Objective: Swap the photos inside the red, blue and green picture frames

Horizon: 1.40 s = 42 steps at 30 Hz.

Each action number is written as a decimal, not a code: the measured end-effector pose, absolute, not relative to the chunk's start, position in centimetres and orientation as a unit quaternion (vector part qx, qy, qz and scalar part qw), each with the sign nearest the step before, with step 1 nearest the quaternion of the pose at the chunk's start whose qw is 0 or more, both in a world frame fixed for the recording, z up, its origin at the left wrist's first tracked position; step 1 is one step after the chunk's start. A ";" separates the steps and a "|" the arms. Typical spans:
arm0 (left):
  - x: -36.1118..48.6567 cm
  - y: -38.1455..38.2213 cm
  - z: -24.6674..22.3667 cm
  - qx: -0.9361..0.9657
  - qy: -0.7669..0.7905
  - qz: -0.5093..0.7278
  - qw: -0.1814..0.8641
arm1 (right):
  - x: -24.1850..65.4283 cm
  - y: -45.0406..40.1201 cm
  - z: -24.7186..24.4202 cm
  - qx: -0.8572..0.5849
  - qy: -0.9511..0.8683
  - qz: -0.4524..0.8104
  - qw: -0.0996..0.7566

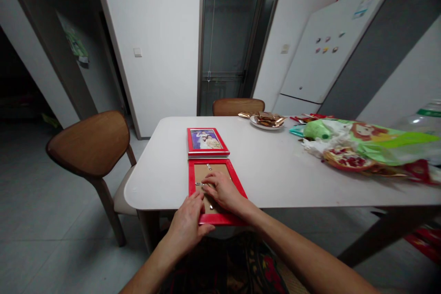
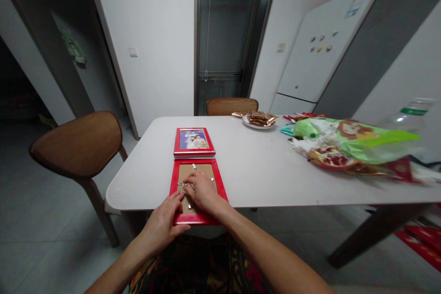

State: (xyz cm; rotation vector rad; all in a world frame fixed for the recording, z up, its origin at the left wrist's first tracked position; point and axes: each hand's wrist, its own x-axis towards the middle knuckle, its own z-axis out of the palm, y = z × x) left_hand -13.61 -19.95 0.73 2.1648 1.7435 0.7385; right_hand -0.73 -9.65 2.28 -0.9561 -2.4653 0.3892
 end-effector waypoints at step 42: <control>-14.1 -17.8 0.4 0.718 0.611 0.296 0.156 | 2.2 -8.5 2.6 -0.440 -0.880 0.089 0.157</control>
